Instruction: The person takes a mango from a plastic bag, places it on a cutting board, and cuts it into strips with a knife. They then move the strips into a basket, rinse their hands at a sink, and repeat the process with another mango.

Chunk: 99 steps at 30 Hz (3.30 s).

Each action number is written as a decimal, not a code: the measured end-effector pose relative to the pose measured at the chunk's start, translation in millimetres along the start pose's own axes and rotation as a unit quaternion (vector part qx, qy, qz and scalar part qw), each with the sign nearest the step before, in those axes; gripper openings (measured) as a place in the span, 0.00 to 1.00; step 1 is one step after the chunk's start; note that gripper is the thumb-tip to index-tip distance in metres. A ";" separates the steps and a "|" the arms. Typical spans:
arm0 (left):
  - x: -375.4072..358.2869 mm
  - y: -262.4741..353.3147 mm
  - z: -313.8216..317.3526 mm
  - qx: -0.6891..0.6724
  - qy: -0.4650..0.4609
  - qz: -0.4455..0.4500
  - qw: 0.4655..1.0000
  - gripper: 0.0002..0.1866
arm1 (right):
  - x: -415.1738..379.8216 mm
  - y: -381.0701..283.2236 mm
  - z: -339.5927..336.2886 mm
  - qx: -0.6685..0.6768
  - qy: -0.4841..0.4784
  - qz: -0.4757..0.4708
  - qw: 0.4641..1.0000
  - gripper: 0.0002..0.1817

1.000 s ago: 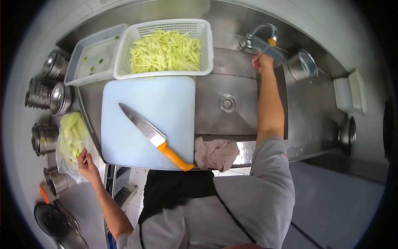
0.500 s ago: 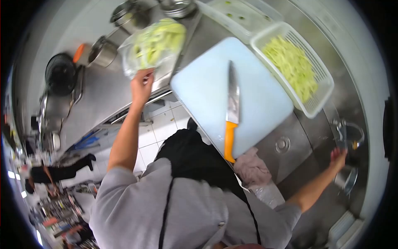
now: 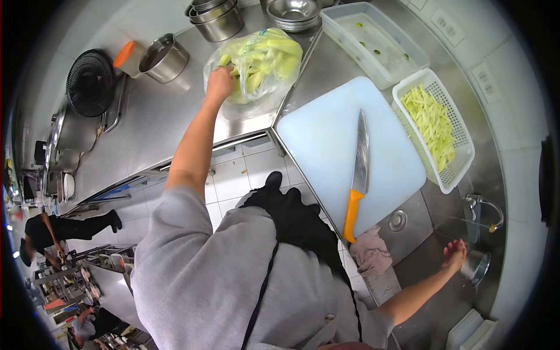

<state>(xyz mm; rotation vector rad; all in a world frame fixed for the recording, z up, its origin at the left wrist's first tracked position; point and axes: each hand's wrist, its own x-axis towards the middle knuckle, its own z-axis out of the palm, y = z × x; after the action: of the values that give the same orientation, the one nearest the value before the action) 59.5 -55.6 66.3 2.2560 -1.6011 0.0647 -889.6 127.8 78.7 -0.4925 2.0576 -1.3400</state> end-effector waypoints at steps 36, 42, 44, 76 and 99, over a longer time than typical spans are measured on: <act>78.3 77.8 42.9 -0.047 0.048 0.156 0.985 0.17 | 162.1 -11.6 25.7 0.150 0.018 0.046 0.988 0.24; 98.2 83.8 66.9 -0.055 0.078 0.228 0.969 0.11 | 145.8 12.3 -22.2 0.193 0.165 0.031 0.967 0.17; 95.7 85.6 73.3 -0.048 0.088 0.238 0.966 0.12 | 64.9 0.0 0.4 0.210 0.275 -0.059 0.936 0.16; -121.2 157.7 9.3 -0.624 -0.278 -0.069 0.727 0.21 | -327.0 -21.4 303.9 -0.428 -0.259 -0.331 0.800 0.23; -356.4 69.9 -86.9 -0.387 -0.032 -0.106 0.915 0.22 | -274.4 -63.3 326.5 -0.584 -0.421 -0.489 0.493 0.23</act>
<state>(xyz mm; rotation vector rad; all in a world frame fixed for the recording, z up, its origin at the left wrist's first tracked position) -115.2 274.2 77.6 1.7739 -1.1055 -0.6008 -468.2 48.2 124.5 -2.5354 1.3337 0.3813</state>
